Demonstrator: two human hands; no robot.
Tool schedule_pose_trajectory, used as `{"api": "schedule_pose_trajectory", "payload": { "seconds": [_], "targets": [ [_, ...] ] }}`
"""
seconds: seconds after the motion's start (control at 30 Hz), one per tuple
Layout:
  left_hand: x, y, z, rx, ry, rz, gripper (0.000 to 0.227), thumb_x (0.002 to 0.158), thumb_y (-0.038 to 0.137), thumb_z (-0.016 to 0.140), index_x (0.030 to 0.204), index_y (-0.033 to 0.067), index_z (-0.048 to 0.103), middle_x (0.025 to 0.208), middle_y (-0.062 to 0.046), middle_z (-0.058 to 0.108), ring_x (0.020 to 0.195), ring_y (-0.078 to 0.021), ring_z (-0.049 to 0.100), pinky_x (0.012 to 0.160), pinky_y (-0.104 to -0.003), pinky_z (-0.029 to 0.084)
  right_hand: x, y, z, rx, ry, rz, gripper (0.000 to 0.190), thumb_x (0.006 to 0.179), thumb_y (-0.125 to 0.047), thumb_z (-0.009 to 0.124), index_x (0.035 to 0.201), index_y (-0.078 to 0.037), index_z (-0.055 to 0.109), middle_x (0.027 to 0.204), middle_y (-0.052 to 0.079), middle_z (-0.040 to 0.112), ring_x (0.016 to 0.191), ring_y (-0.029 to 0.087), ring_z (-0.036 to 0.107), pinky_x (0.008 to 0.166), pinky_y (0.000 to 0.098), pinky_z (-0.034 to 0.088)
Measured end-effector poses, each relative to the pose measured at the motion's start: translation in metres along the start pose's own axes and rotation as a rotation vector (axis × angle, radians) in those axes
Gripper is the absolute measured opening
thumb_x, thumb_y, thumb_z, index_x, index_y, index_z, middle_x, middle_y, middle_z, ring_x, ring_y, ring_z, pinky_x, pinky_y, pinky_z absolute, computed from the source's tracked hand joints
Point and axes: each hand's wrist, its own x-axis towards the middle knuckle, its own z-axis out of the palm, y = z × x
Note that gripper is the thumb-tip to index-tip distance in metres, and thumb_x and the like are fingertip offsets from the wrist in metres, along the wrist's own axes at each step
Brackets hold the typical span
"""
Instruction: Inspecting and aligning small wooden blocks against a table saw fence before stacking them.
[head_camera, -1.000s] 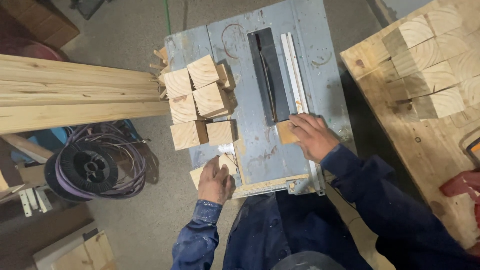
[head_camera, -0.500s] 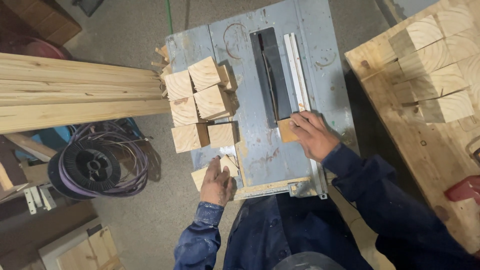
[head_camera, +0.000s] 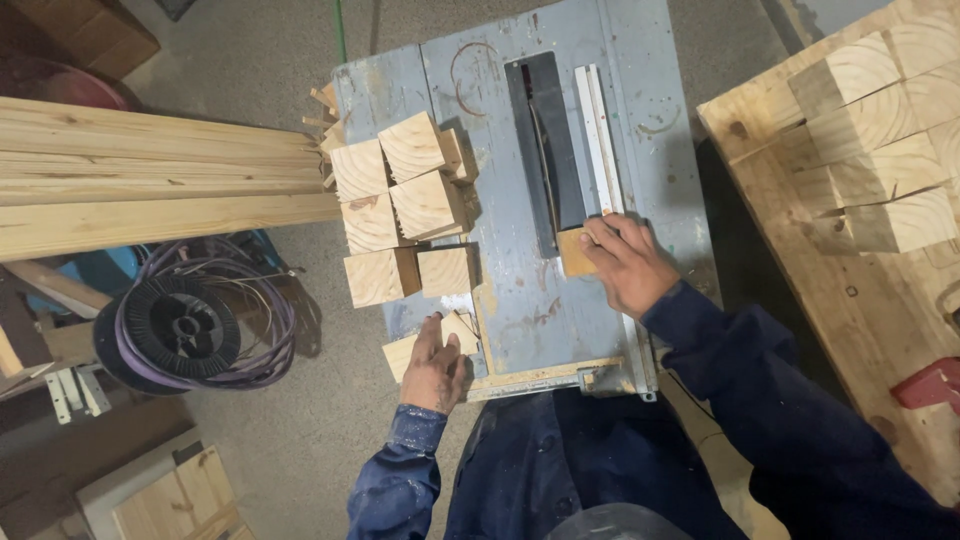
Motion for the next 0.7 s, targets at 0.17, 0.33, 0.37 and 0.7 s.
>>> {"api": "schedule_pose_trajectory", "payload": {
  "seconds": [0.17,0.33,0.37,0.7],
  "targets": [
    [0.003,0.003,-0.001,0.008,0.037,0.024,0.032,0.090,0.027,0.068,0.117,0.0129,0.076,0.147,-0.015,0.055,0.140,-0.0310,0.050,0.106,-0.036,0.052,0.004,0.015,0.010,-0.059,-0.027,-0.034,0.025,0.094,-0.021,0.061,0.112,-0.006,0.068,0.131,0.010,0.061,0.129,0.037,0.051,0.088,0.0425,0.041],
    [0.004,0.007,-0.008,-0.007,0.010,0.008,0.031,0.091,0.028,0.066,0.117,0.0139,0.076,0.148,-0.016,0.055,0.141,-0.0312,0.049,0.107,-0.037,0.052,0.015,0.012,0.002,-0.033,-0.021,-0.026,0.029,0.091,-0.020,0.065,0.116,-0.004,0.067,0.131,0.012,0.061,0.127,0.038,0.052,0.086,0.0436,0.041],
    [0.005,0.008,-0.010,-0.012,-0.002,0.002,0.030,0.091,0.028,0.065,0.116,0.0157,0.077,0.148,-0.015,0.054,0.141,-0.0309,0.049,0.107,-0.037,0.051,0.016,0.012,0.002,-0.025,-0.023,-0.020,0.028,0.092,-0.022,0.064,0.115,-0.004,0.067,0.131,0.012,0.061,0.127,0.038,0.052,0.087,0.0438,0.041],
    [0.005,0.005,-0.001,-0.045,0.016,-0.025,0.027,0.092,0.028,0.065,0.112,0.0141,0.078,0.148,-0.014,0.054,0.140,-0.0305,0.049,0.112,-0.036,0.047,0.034,0.024,-0.002,-0.016,-0.043,-0.066,0.040,0.090,-0.023,0.067,0.123,-0.001,0.063,0.132,0.017,0.061,0.126,0.041,0.053,0.089,0.0482,0.043]
  ]
}}
